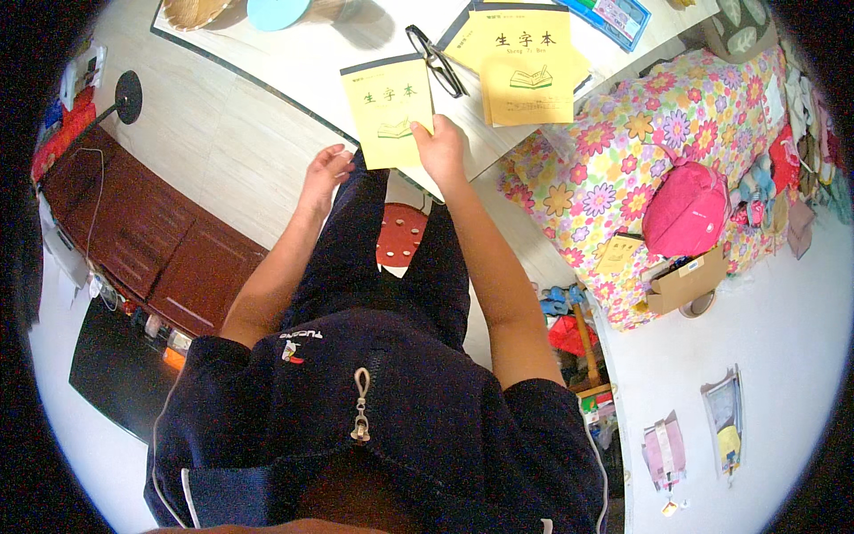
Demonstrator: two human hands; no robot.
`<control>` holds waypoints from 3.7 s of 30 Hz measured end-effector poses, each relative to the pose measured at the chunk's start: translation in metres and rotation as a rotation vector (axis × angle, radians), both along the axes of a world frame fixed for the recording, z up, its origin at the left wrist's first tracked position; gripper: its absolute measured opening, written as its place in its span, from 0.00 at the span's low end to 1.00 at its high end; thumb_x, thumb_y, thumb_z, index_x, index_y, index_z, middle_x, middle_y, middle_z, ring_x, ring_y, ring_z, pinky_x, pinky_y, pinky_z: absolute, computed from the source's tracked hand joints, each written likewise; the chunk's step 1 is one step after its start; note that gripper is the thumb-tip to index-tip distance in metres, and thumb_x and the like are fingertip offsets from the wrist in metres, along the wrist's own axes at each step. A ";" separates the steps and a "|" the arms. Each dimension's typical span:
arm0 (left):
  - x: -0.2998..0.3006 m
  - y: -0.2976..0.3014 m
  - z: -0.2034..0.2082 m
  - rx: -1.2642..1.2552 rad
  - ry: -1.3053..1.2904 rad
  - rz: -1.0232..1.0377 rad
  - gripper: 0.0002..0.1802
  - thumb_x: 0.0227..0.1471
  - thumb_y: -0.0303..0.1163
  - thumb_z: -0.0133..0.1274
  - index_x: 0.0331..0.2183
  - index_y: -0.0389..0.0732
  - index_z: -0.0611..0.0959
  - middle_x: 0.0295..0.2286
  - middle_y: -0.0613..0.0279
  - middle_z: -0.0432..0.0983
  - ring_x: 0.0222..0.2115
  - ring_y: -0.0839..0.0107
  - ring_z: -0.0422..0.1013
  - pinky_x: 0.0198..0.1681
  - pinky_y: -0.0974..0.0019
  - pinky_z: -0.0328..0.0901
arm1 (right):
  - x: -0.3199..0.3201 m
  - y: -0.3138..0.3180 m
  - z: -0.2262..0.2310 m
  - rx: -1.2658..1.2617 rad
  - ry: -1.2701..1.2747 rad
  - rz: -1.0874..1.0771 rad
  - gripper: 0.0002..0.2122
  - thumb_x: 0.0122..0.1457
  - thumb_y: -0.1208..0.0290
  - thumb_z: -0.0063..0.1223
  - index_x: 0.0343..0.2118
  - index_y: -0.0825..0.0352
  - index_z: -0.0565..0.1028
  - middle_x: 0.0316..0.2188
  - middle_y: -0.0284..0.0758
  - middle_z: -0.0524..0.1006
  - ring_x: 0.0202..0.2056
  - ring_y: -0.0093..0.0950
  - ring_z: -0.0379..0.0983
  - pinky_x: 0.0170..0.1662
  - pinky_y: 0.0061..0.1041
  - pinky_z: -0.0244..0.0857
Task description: The person sits on the floor and organizes yellow notebooks by removing them from plastic packaging and placing them into a wooden cabinet. They also handle a plastic bag containing other items and arrange the notebooks on a nearby table.
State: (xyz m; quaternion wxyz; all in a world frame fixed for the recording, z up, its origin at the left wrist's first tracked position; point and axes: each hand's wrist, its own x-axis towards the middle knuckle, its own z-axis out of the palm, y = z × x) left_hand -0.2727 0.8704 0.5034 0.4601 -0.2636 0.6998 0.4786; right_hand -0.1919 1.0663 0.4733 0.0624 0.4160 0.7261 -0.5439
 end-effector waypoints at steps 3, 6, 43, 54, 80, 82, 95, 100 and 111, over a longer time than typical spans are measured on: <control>0.012 0.013 -0.008 0.040 -0.118 0.046 0.20 0.46 0.38 0.53 0.40 0.40 0.69 0.30 0.63 0.72 0.31 0.74 0.67 0.36 0.70 0.60 | -0.013 0.008 0.043 0.306 -0.267 0.259 0.16 0.47 0.57 0.52 0.23 0.70 0.70 0.20 0.47 0.73 0.26 0.43 0.71 0.30 0.36 0.65; 0.015 0.023 -0.009 0.009 -0.091 0.039 0.15 0.46 0.33 0.53 0.35 0.38 0.68 0.30 0.60 0.72 0.27 0.74 0.68 0.33 0.72 0.63 | 0.001 0.018 0.050 0.379 -0.197 0.244 0.14 0.48 0.59 0.50 0.24 0.68 0.70 0.21 0.41 0.73 0.24 0.41 0.71 0.28 0.36 0.64; 0.008 0.017 -0.015 0.033 -0.048 0.068 0.07 0.47 0.27 0.49 0.32 0.38 0.72 0.27 0.62 0.72 0.24 0.74 0.70 0.26 0.73 0.64 | 0.034 0.163 0.029 0.503 0.072 -0.214 0.24 0.44 0.63 0.56 0.45 0.65 0.68 0.36 0.46 0.72 0.38 0.40 0.69 0.42 0.33 0.62; 0.002 0.100 0.061 0.371 -0.020 0.023 0.20 0.51 0.40 0.47 0.40 0.36 0.69 0.33 0.56 0.70 0.30 0.69 0.69 0.33 0.69 0.65 | 0.044 0.165 0.061 -0.490 0.212 -0.699 0.19 0.52 0.71 0.50 0.48 0.69 0.66 0.30 0.34 0.73 0.28 0.18 0.68 0.28 0.17 0.61; 0.029 0.191 0.009 0.270 -0.197 0.059 0.11 0.45 0.30 0.53 0.29 0.36 0.70 0.21 0.56 0.73 0.18 0.72 0.70 0.19 0.74 0.67 | 0.064 0.126 0.043 -0.313 0.161 -0.644 0.15 0.54 0.75 0.46 0.45 0.67 0.66 0.31 0.31 0.73 0.30 0.17 0.68 0.30 0.16 0.63; 0.027 0.188 0.006 0.305 -0.186 0.018 0.08 0.46 0.27 0.50 0.29 0.34 0.70 0.22 0.55 0.73 0.19 0.73 0.70 0.20 0.73 0.68 | 0.062 0.125 0.041 -0.326 0.159 -0.683 0.14 0.54 0.75 0.46 0.45 0.66 0.66 0.31 0.31 0.73 0.30 0.17 0.68 0.30 0.16 0.63; 0.014 0.212 0.009 0.110 -0.208 -0.058 0.10 0.43 0.24 0.42 0.31 0.29 0.71 0.24 0.53 0.72 0.12 0.71 0.66 0.12 0.74 0.61 | 0.060 0.115 0.040 -0.228 0.141 -0.671 0.13 0.53 0.76 0.46 0.43 0.67 0.68 0.29 0.32 0.74 0.27 0.18 0.69 0.27 0.17 0.63; 0.018 0.210 0.005 0.166 -0.144 -0.087 0.10 0.42 0.21 0.41 0.30 0.29 0.72 0.23 0.55 0.72 0.18 0.72 0.69 0.19 0.74 0.64 | 0.063 0.116 0.034 -0.249 0.134 -0.658 0.14 0.54 0.75 0.47 0.45 0.68 0.67 0.30 0.31 0.74 0.30 0.17 0.69 0.29 0.15 0.64; 0.025 0.189 0.011 0.416 -0.099 -0.046 0.11 0.49 0.18 0.41 0.37 0.29 0.72 0.30 0.52 0.75 0.25 0.74 0.72 0.29 0.76 0.68 | 0.084 0.108 0.004 0.180 0.218 -0.569 0.07 0.48 0.77 0.52 0.31 0.71 0.71 0.27 0.37 0.75 0.28 0.24 0.72 0.34 0.22 0.65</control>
